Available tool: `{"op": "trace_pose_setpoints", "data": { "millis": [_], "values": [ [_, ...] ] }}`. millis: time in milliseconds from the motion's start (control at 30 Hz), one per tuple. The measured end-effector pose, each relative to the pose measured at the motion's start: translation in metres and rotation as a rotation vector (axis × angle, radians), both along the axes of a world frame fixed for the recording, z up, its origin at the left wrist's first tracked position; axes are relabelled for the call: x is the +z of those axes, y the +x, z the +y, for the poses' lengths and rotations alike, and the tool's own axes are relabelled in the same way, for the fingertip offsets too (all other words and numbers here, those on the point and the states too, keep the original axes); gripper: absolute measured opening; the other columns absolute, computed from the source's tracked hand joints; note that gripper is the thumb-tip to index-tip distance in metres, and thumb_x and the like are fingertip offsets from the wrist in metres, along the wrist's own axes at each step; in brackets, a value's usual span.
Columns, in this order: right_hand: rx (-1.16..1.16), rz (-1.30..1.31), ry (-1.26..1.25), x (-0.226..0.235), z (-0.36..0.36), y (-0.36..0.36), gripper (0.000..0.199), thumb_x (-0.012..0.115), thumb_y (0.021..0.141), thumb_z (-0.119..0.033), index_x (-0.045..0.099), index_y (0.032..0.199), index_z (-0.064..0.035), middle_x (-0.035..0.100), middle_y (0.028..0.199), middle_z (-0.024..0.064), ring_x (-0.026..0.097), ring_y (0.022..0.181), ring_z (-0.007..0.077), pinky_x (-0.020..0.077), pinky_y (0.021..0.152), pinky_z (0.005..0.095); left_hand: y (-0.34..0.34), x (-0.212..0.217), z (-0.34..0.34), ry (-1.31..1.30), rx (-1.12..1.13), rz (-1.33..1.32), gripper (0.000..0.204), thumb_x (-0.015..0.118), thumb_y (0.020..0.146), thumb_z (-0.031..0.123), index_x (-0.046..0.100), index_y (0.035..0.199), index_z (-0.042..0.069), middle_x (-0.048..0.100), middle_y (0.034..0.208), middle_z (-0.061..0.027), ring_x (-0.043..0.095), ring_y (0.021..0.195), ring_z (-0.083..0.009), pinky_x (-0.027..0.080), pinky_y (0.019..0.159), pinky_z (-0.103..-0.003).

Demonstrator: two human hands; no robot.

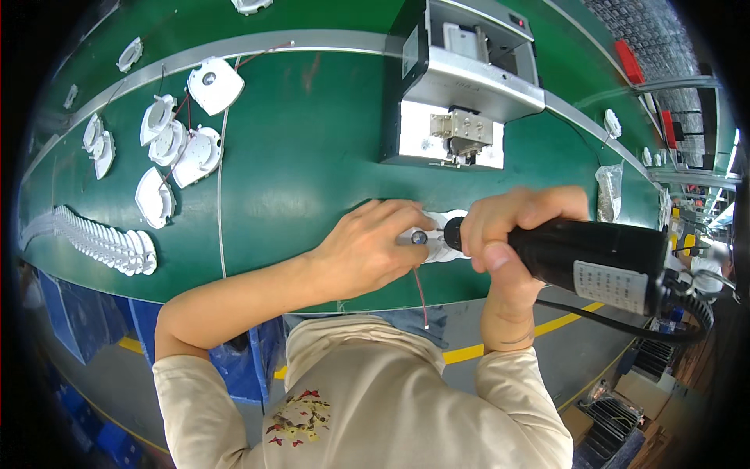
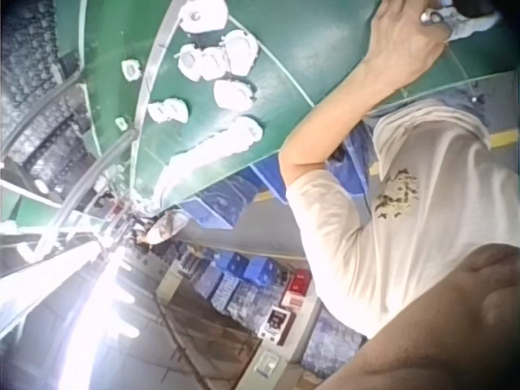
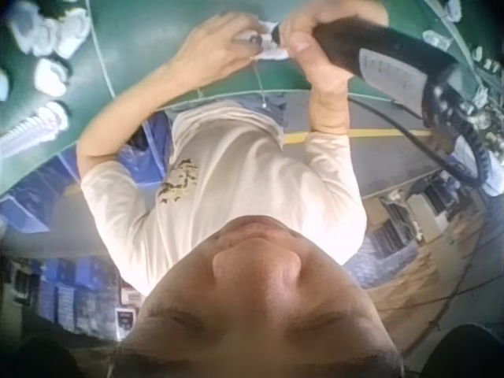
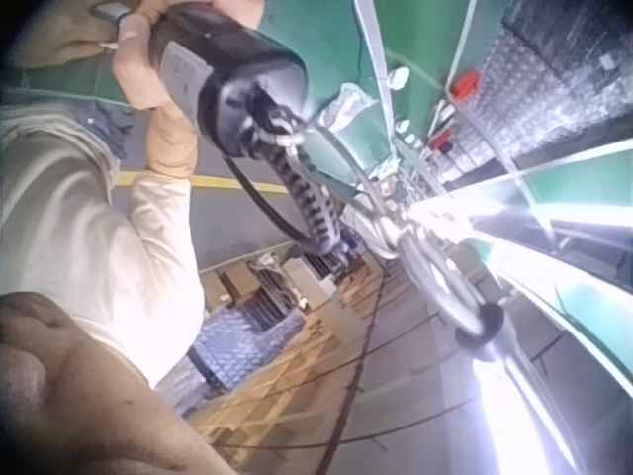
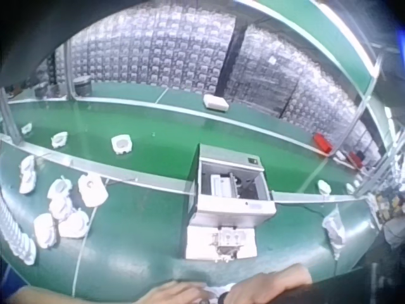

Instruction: Assemble LED light components and secure them with an electric screwdriver on a factory assembly line.

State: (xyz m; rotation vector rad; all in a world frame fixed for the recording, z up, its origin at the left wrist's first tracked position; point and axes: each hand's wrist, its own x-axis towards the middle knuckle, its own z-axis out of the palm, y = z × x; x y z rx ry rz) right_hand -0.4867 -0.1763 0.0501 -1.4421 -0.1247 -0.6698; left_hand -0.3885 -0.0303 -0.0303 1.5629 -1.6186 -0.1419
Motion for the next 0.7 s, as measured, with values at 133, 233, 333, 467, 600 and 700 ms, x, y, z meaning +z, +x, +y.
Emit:
{"op": "trace_pose_setpoints", "data": {
  "millis": [133,233,333,467,600,700],
  "values": [
    [0.012,-0.058,0.061,0.006,-0.009,0.011,0.043,0.062,0.073,0.003,0.04,0.109,-0.0024,0.053,0.065,0.0075,0.052,0.051,0.0146,0.0444,0.048,0.0274,0.0,-0.001,-0.001,-0.001,-0.023,0.025,0.015,0.07,0.068,0.012,0.064,0.081,0.01,0.057,0.109,-0.0045,0.056,0.106,-0.0258,0.049,0.08,-0.038],
    [-0.07,-0.291,0.073,0.028,-0.023,0.033,0.047,0.057,0.078,0.001,0.038,0.121,-0.0048,0.047,0.061,0.0051,0.043,0.041,0.0133,0.0419,0.041,0.0292,0.0,-0.001,-0.001,0.003,-0.018,-0.021,0.017,0.07,0.068,0.011,0.062,0.083,0.01,0.057,0.109,-0.0048,0.056,0.105,-0.026,0.048,0.08,-0.038],
    [-0.128,-0.335,0.107,0.037,-0.036,0.054,0.045,0.054,0.078,0.002,0.04,0.121,-0.0021,0.049,0.062,0.0066,0.044,0.042,0.0139,0.0434,0.042,0.0305,0.001,-0.003,0.0,-0.004,-0.019,-0.019,0.018,0.071,0.068,0.011,0.061,0.083,0.01,0.056,0.109,-0.0047,0.056,0.105,-0.026,0.048,0.079,-0.038],
    [-0.182,-0.221,0.025,0.036,-0.041,0.064,0.039,0.053,0.076,0.004,0.043,0.114,0.0018,0.052,0.063,0.0085,0.045,0.043,0.0138,0.0442,0.045,0.0316,0.0,-0.003,-0.001,-0.008,-0.025,-0.01,0.018,0.071,0.068,0.01,0.061,0.083,0.01,0.055,0.109,-0.0045,0.055,0.105,-0.0258,0.048,0.079,-0.038],
    [-0.123,-0.168,0.049,0.034,-0.038,0.065,0.038,0.053,0.075,0.004,0.043,0.111,0.0004,0.051,0.063,0.0081,0.044,0.042,0.0136,0.042,0.043,0.0312,0.0,-0.004,0.001,-0.003,-0.026,-0.001,0.017,0.071,0.068,0.01,0.061,0.082,0.01,0.056,0.109,-0.0045,0.055,0.104,-0.0253,0.048,0.08,-0.038],
    [-0.058,-0.154,0.127,0.026,-0.025,0.045,0.042,0.056,0.075,0.002,0.04,0.113,-0.0037,0.046,0.06,0.0052,0.041,0.041,0.0131,0.04,0.041,0.0302,0.001,-0.004,0.001,0.0,-0.019,0.011,0.017,0.072,0.068,0.01,0.063,0.082,0.01,0.057,0.109,-0.0047,0.057,0.104,-0.0256,0.048,0.08,-0.038]
  ]
}}
